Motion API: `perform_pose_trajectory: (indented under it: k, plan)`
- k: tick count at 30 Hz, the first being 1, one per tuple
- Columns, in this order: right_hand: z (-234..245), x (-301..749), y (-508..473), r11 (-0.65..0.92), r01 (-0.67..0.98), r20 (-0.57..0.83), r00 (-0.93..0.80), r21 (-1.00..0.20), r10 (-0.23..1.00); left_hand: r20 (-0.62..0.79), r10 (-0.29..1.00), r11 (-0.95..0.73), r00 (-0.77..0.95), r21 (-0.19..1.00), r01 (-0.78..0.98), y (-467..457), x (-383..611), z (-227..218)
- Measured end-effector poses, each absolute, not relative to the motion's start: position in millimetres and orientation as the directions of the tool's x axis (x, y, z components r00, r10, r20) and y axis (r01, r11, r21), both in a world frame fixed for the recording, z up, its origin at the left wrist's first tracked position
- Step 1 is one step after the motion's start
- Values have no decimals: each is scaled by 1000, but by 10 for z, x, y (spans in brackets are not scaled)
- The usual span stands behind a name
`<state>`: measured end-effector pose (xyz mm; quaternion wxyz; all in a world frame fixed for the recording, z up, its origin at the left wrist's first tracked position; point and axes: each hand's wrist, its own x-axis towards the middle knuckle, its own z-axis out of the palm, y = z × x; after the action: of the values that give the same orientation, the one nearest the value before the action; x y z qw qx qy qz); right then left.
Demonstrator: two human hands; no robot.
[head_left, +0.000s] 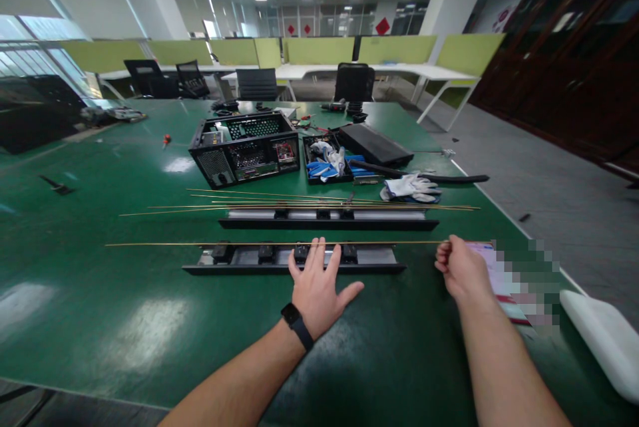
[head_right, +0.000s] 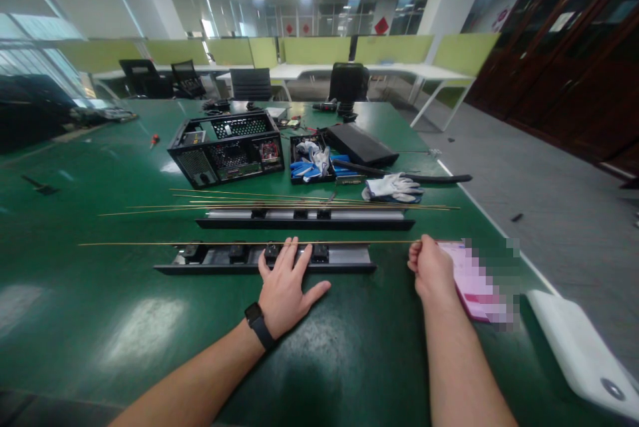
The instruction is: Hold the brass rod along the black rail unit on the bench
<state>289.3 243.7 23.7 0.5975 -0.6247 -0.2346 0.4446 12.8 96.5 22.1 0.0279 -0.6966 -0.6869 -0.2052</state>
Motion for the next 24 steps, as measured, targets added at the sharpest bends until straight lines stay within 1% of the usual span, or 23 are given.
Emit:
perform_pose_trajectory:
  k: [8,15,21,24]
  plan:
    - [195,2861,2435,-171,-194,-245,472,-966,847,327,945,-45,-23,200,979,986,167,211]
    - [120,2713,2332,-176,-100,-200,359,-979,912,339,940,-41,-30,200,979,991,186,209]
    - [169,2512,2227,-204,-109,-223,204,-973,953,348,937,-39,-35,202,979,993,184,208]
    - [181,2479,2220,-204,-118,-224,188,-972,956,347,937,-34,-40,206,978,993,182,211]
